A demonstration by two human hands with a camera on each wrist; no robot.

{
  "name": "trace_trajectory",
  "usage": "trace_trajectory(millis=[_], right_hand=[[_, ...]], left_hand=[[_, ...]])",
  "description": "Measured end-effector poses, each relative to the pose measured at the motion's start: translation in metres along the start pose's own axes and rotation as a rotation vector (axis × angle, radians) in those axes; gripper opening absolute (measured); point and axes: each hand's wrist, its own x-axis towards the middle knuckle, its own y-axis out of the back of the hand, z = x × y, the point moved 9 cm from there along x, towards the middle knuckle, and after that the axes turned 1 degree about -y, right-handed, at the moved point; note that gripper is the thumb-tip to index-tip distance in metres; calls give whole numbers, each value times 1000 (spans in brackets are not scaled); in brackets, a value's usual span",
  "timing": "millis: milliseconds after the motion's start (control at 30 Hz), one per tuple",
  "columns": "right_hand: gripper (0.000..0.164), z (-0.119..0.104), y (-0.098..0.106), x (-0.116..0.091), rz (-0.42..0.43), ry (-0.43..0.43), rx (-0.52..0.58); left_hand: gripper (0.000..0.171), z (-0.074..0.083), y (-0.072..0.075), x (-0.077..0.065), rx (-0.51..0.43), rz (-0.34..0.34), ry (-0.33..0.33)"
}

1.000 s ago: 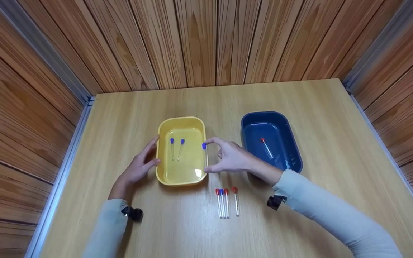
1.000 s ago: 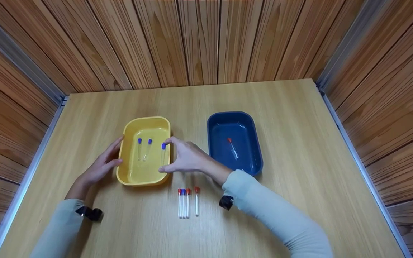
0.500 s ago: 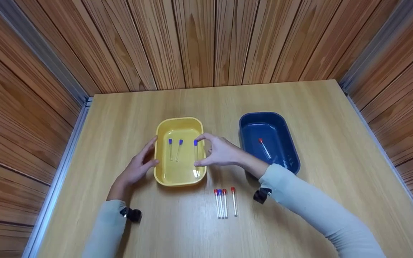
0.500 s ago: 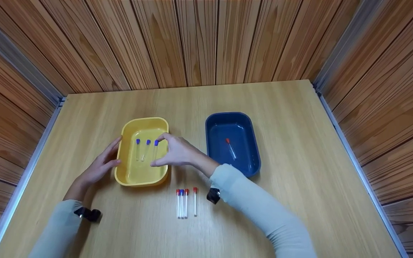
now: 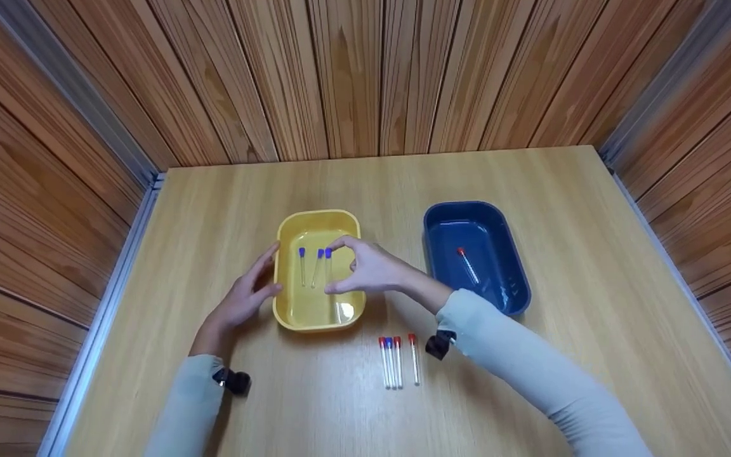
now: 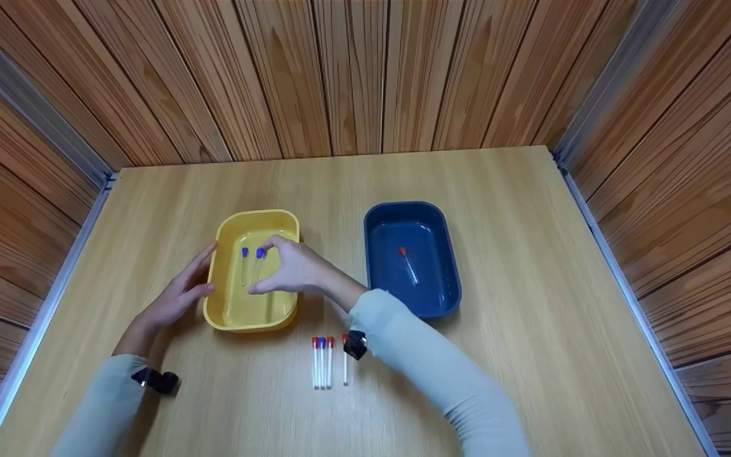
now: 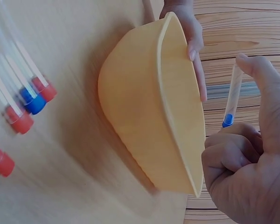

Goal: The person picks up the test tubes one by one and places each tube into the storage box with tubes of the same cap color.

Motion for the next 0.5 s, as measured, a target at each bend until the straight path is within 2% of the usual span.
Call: trace_trajectory(millis=[267, 500], right_hand=[[86, 0, 1, 18, -8, 6, 28], [87, -9, 1, 30, 40, 28, 82]], left_hand=[[82, -1, 0, 0, 10, 0, 3], [82, 3, 1, 0, 7, 11, -38]])
